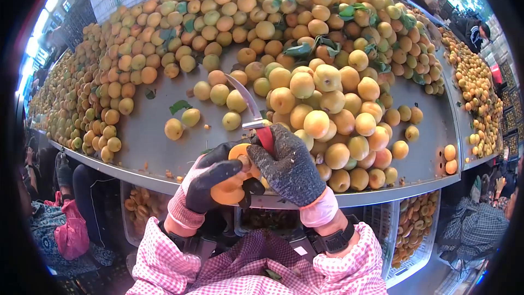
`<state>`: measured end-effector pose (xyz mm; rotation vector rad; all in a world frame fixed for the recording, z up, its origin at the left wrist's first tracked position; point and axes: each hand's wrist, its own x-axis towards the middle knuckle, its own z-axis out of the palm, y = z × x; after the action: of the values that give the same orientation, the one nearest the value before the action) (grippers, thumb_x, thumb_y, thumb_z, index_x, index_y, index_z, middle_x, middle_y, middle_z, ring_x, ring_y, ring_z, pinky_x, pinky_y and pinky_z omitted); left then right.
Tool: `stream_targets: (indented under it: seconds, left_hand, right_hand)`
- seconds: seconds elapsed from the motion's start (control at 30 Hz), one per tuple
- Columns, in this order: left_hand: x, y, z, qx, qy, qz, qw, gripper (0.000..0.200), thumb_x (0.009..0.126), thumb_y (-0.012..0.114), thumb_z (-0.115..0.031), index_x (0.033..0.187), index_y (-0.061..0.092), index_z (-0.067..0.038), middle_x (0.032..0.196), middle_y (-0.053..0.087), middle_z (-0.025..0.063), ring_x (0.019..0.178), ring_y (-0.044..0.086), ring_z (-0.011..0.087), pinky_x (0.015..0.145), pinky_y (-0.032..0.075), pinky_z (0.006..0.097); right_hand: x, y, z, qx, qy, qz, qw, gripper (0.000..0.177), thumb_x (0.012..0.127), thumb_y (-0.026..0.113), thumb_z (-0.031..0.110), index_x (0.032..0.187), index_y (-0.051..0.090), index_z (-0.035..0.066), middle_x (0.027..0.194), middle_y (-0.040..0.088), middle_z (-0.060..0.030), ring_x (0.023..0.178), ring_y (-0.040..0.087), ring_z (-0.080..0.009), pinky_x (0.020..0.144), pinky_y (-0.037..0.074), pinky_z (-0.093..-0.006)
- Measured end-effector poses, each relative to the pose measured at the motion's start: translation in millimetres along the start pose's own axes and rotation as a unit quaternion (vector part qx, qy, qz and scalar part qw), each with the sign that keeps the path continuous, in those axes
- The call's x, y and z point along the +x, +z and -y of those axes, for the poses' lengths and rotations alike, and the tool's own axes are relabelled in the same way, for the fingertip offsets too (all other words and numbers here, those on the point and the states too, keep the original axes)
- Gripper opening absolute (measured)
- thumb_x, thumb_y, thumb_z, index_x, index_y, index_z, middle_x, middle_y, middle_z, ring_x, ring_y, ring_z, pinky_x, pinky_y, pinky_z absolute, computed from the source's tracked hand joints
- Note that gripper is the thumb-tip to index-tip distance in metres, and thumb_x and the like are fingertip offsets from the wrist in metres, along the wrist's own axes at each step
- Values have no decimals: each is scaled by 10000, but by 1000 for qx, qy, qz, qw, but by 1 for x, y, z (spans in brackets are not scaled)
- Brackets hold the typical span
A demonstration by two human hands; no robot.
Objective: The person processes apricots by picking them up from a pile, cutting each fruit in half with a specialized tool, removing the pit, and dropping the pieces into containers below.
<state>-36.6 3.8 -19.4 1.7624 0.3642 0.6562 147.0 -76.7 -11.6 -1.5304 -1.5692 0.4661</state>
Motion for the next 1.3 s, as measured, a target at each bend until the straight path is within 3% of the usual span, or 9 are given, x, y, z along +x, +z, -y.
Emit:
stream_targets:
  seconds: [0.07, 0.27, 0.3, 0.37, 0.47, 0.67, 0.97, 1.1, 1.3]
  left_hand:
    - [7, 12, -17, -252, -208, -67, 943, 633, 770, 696, -180, 1331, 455, -14, 1253, 558, 157, 1101, 573, 254, 939, 449, 346]
    - [9, 14, -19, -241, -204, -111, 942, 659, 825, 639, -228, 1390, 387, -2, 1345, 478, 129, 1110, 546, 193, 957, 434, 314]
    - [8, 12, -24, -301, -233, -129, 916, 641, 825, 625, -171, 1391, 376, -2, 1310, 487, 125, 1088, 552, 184, 926, 461, 313]
    - [5, 10, -27, -292, -196, -150, 924, 623, 819, 627, -114, 1381, 382, -4, 1285, 491, 126, 1062, 562, 180, 902, 477, 312]
    - [-3, 12, -18, -234, -126, -143, 954, 721, 814, 660, -50, 1435, 295, -81, 1155, 566, 229, 877, 660, 286, 716, 566, 401]
    - [-5, 21, -27, -272, -105, -130, 948, 718, 798, 716, -54, 1396, 318, -40, 1278, 487, 174, 964, 643, 271, 822, 532, 373]
    - [-1, 17, -24, -76, -62, -173, 980, 748, 760, 733, -57, 1403, 352, -24, 1248, 538, 132, 1057, 585, 219, 852, 522, 326]
    - [2, 20, -34, -198, -78, -166, 963, 745, 769, 768, -90, 1386, 356, -23, 1374, 439, 139, 1218, 506, 248, 1016, 417, 374]
    - [-3, 12, -23, -210, -117, -148, 959, 727, 784, 697, -49, 1409, 326, -25, 1187, 566, 216, 910, 649, 278, 758, 563, 382]
  right_hand:
    - [2, -4, 9, 155, 156, 15, 975, 198, 859, 649, 124, 1021, 604, 19, 980, 567, -159, 817, 592, -306, 655, 476, -382]
    - [-10, 18, 19, 22, 133, -118, 984, 222, 861, 636, 112, 1072, 614, 46, 1043, 559, -154, 840, 596, -252, 628, 475, -349]
    - [-14, 4, 8, -227, -110, -101, 962, 204, 857, 637, 77, 1058, 619, 49, 996, 583, -151, 775, 603, -261, 598, 473, -352]
    - [-23, -15, 32, -18, 84, -155, 984, 184, 866, 643, 35, 1047, 615, 16, 877, 613, -77, 677, 596, -176, 598, 473, -268]
    - [-21, -31, 60, 222, 116, -228, 941, 182, 852, 677, 35, 1018, 612, -6, 875, 615, -35, 707, 586, -116, 634, 484, -227]
    - [-47, -35, 74, 214, 101, -279, 930, 244, 759, 757, 18, 940, 597, -14, 872, 619, -83, 757, 606, -163, 673, 512, -282]
    - [-45, -37, 73, -36, 21, -129, 991, 207, 758, 754, 123, 875, 648, -12, 809, 674, -142, 722, 665, -265, 645, 528, -339]
    - [-47, -32, 76, 92, 118, -125, 981, 222, 759, 747, 108, 916, 659, -21, 864, 678, -159, 745, 686, -291, 684, 549, -348]
    - [-50, -19, 83, 320, 256, -205, 889, 196, 802, 705, 50, 966, 649, -43, 865, 673, -147, 737, 682, -212, 623, 550, -302]
